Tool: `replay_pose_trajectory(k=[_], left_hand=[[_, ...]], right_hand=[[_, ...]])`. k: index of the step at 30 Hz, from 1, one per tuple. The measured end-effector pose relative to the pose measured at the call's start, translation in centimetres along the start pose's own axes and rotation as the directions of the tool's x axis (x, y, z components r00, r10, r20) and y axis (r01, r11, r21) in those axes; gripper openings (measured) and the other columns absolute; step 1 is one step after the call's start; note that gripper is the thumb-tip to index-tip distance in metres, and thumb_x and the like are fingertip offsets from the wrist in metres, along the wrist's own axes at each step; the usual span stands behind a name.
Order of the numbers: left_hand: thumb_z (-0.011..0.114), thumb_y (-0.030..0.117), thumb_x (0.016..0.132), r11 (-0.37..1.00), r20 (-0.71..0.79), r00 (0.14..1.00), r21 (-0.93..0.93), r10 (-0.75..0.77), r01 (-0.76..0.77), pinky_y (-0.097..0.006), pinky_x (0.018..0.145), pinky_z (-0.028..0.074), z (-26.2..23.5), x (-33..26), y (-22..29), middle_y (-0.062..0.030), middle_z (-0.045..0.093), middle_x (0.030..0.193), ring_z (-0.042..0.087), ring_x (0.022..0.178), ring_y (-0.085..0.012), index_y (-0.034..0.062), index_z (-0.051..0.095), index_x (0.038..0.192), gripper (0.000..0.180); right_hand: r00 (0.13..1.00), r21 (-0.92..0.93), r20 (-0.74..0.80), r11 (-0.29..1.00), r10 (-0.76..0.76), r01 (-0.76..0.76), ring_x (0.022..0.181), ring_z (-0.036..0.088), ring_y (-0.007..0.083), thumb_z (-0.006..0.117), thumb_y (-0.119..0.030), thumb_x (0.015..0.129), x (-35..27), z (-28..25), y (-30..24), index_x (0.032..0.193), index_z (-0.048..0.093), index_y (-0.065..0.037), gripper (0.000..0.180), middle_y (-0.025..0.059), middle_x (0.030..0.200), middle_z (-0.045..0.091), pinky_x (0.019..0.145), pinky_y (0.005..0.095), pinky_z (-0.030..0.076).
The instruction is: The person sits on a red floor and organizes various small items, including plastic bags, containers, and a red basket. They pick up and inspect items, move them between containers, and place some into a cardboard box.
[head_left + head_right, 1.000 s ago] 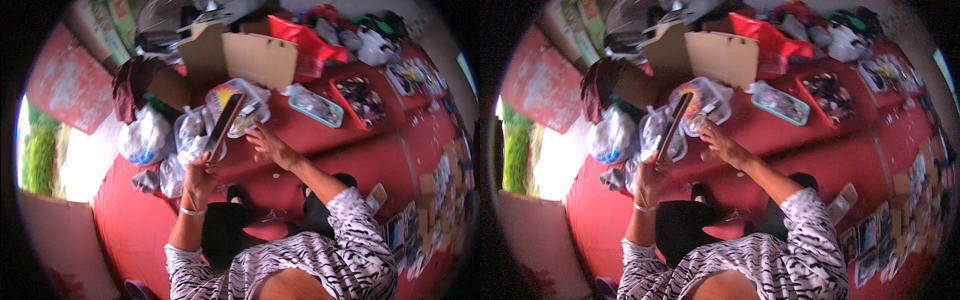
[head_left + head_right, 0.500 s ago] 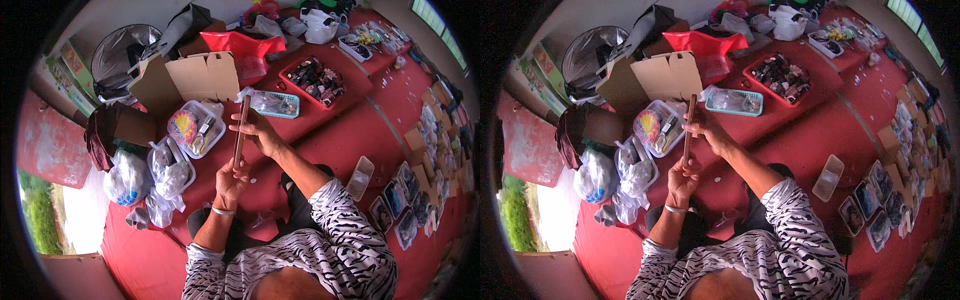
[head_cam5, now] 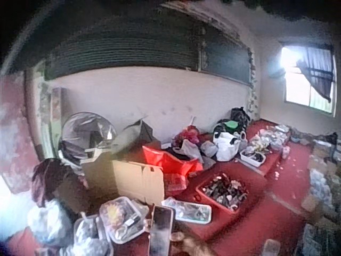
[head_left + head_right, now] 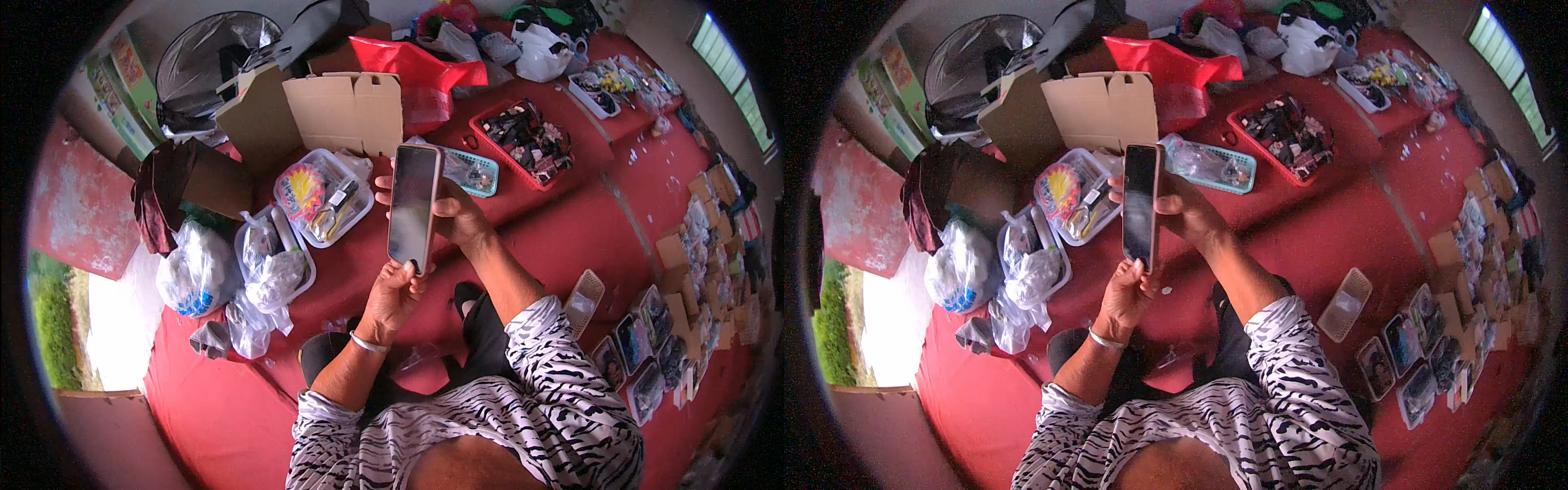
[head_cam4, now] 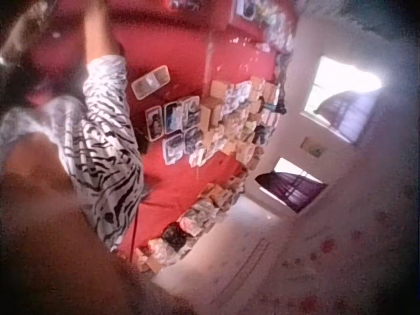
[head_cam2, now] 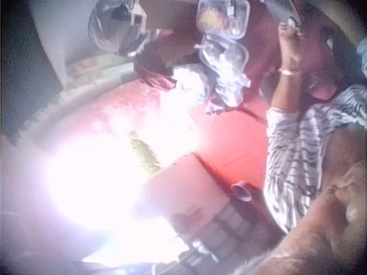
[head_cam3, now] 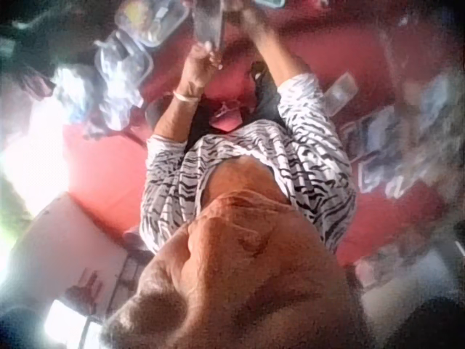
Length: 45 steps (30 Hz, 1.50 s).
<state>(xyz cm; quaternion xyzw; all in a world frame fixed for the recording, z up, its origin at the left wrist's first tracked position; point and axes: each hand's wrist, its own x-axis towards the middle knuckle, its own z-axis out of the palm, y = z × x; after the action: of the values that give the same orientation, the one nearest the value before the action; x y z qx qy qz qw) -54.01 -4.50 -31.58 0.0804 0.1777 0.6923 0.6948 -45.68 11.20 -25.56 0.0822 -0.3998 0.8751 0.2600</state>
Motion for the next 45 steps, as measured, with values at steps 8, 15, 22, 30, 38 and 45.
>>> replay_pose_trajectory(k=[8, 15, 22, 30, 38, 45], left_hand=[[0.064, 0.008, 0.083, 0.935, 0.023, 0.988, 0.322, 0.15, -0.15, -0.02, 0.058, 0.044, 0.9, -1.1, -0.8, -0.001, 0.062, 0.08, 0.054, 0.065, -0.0076, 0.0041, 0.062, 0.091, 0.009], [0.065, 0.007, 0.082, 0.93, 0.019, 0.982, 0.317, 0.188, -0.185, -0.022, 0.06, 0.044, 0.4, -1.2, -1.2, -0.0013, 0.062, 0.081, 0.054, 0.066, -0.0086, 0.0042, 0.062, 0.092, 0.011], [0.064, 0.009, 0.083, 0.916, 0.03, 0.984, 0.362, 0.175, -0.174, -0.022, 0.06, 0.043, 0.6, -1.3, -0.9, -0.001, 0.061, 0.079, 0.053, 0.066, -0.0086, 0.0042, 0.061, 0.093, 0.011], [0.063, 0.01, 0.085, 0.925, 0.042, 0.987, 0.345, 0.154, -0.159, -0.022, 0.06, 0.044, 0.8, -1.6, -0.5, -0.0007, 0.061, 0.079, 0.053, 0.067, -0.0081, 0.0031, 0.061, 0.094, 0.012], [0.063, 0.01, 0.085, 0.954, 0.003, 0.992, 0.274, 0.127, -0.123, -0.021, 0.06, 0.044, 0.3, -2.1, -0.3, -0.0015, 0.062, 0.082, 0.054, 0.066, -0.0083, 0.0038, 0.061, 0.098, 0.014], [0.061, 0.003, 0.083, 0.926, -0.061, 0.974, 0.327, 0.219, -0.188, -0.022, 0.06, 0.042, 0.4, -2.3, 0.7, -0.002, 0.062, 0.084, 0.052, 0.067, -0.0092, 0.0044, 0.06, 0.095, 0.012]], right_hand=[[0.982, 0.165, 0.187, 0.984, 0.036, -0.067, 0.128, 0.033, 0.0404, 0.079, -0.026, 0.064, 0.4, 1.4, 0.1, 0.142, 0.018, -0.003, 0.102, 0.0202, 0.144, 0.026, 0.101, 0.0502, 0.035], [0.97, 0.249, 0.24, 0.964, 0.033, -0.094, 0.128, 0.033, 0.0411, 0.078, -0.025, 0.064, 0.7, 1.1, 0.9, 0.141, 0.02, -0.005, 0.099, 0.0194, 0.144, 0.026, 0.1, 0.0523, 0.035], [0.983, 0.31, 0.138, 0.937, 0.123, -0.161, 0.12, 0.043, 0.0397, 0.06, -0.044, 0.08, 1.0, 0.7, 1.4, 0.138, 0.029, -0.006, 0.075, 0.0196, 0.137, 0.038, 0.096, 0.0527, 0.04], [0.986, 0.209, 0.158, 0.973, 0.063, -0.095, 0.121, 0.044, 0.0369, 0.071, -0.024, 0.074, 0.7, 1.4, 1.3, 0.138, 0.028, -0.006, 0.08, 0.0184, 0.134, 0.041, 0.097, 0.0499, 0.041], [0.977, 0.152, 0.207, 0.985, 0.054, -0.086, 0.123, 0.042, 0.0374, 0.078, -0.019, 0.065, 1.1, 1.1, 2.1, 0.14, 0.025, -0.005, 0.092, 0.0205, 0.135, 0.039, 0.097, 0.049, 0.041], [0.972, 0.278, 0.221, 0.95, 0.079, -0.141, 0.128, 0.033, 0.0398, 0.072, -0.018, 0.066, 1.6, 2.3, 2.2, 0.142, 0.02, -0.008, 0.092, 0.0238, 0.143, 0.025, 0.1, 0.0514, 0.037]])
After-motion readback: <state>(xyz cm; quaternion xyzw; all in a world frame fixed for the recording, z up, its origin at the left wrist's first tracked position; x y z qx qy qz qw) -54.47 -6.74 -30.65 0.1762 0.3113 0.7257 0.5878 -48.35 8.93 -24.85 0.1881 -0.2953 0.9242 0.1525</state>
